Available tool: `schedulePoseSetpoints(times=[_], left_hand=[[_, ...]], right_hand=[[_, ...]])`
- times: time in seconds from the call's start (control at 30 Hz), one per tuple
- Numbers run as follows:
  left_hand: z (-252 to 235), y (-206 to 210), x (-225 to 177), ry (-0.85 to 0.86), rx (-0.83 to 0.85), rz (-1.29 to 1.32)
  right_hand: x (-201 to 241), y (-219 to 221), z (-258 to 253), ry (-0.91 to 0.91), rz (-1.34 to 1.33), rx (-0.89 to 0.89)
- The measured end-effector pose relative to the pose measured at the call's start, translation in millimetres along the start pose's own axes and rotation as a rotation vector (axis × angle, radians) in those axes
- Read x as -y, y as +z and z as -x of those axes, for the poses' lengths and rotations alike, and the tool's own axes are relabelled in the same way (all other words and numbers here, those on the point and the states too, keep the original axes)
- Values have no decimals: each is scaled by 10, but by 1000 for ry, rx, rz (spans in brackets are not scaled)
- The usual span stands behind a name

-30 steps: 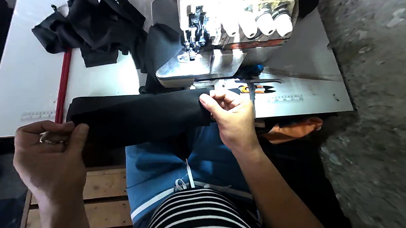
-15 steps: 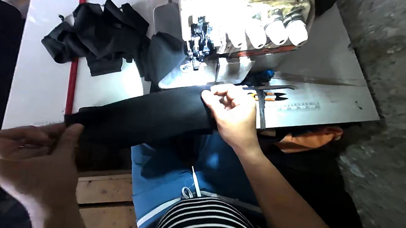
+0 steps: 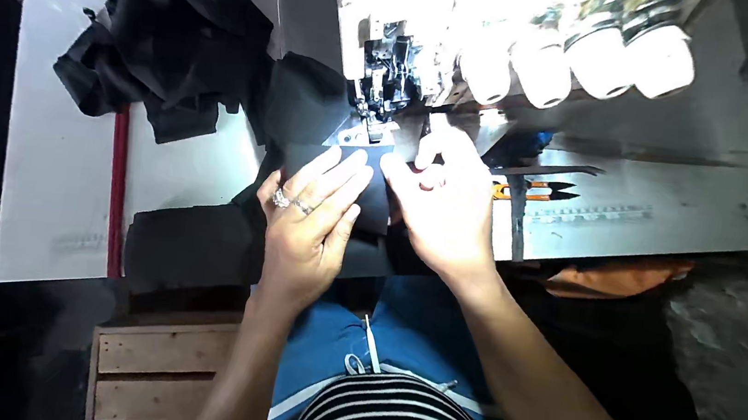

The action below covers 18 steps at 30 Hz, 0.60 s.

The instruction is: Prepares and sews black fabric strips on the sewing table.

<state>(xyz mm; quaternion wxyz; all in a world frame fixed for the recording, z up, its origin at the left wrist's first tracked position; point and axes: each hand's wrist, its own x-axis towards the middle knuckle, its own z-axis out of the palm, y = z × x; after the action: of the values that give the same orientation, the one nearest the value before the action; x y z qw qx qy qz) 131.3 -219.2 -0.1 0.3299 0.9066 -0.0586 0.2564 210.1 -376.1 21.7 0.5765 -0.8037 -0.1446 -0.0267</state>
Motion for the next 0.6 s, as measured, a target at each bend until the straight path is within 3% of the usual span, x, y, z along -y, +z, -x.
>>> schedulePoseSetpoints(times=[0.13, 0.47, 0.6], left_hand=[[-91, 71, -16, -38, -89, -55], [-142, 100, -69, -51, -91, -93], [-105, -16, -127, -53, 34, -144]], right_hand=[[-45, -58, 23, 75, -210, 73], [-177, -153, 179, 115, -393, 176], [-133, -184, 209, 163, -471, 174]])
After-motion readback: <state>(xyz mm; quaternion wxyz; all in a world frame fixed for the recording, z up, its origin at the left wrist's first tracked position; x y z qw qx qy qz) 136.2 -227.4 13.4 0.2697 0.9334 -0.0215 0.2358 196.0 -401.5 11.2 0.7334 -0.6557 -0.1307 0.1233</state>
